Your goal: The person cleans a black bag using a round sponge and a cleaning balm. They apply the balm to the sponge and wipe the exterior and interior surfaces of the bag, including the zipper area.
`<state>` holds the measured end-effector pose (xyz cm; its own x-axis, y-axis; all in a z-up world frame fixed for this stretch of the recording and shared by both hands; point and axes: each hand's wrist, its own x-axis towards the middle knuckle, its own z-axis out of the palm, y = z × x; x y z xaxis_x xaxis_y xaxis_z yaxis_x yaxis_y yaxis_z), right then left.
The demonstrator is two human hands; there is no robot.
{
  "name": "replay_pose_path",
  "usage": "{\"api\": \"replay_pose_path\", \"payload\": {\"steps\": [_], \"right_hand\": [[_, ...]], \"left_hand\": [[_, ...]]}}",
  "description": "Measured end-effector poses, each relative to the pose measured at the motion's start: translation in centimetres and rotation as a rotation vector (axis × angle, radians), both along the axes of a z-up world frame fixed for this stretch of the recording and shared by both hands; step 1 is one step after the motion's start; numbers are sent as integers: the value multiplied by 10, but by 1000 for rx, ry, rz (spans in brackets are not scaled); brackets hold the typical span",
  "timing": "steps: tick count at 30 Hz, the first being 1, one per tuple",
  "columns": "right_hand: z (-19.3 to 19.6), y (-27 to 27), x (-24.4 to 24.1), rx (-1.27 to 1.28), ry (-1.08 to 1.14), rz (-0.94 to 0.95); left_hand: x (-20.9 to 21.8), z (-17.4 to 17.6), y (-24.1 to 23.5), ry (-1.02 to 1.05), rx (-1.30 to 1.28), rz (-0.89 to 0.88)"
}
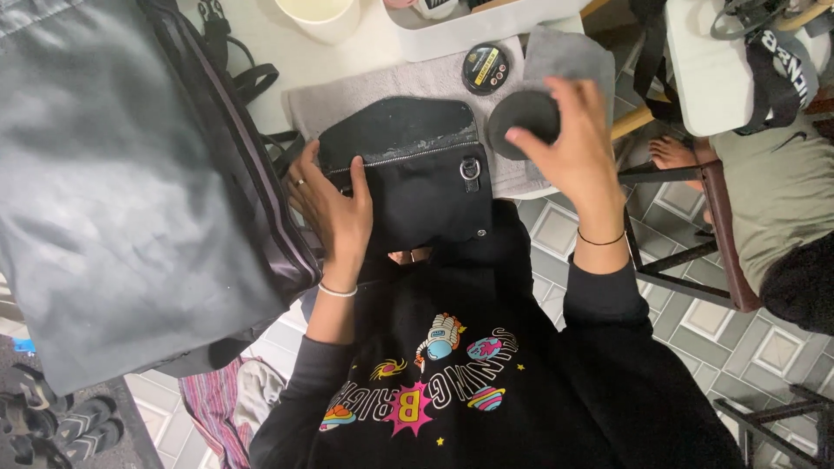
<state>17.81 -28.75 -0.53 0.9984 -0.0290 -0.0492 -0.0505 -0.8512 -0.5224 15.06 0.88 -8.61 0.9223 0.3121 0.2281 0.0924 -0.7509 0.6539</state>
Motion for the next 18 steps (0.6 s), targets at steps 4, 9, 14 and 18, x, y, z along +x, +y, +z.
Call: {"api": "replay_pose_path", "payload": {"steps": [4,9,14,18], "right_hand": [[-26,-5,-2,-76,-59,93],[-10,1,-2,212,-170,36],[-46,-12,-5,655,-146,-56],[-32,-3,-7,786,-148,-113]], "left_hand": [[0,-1,0,-21,20,2],[-1,2,0,-21,-1,2],[0,6,3,-21,-46,-27],[-1,9,2,-16,-43,-21]]}}
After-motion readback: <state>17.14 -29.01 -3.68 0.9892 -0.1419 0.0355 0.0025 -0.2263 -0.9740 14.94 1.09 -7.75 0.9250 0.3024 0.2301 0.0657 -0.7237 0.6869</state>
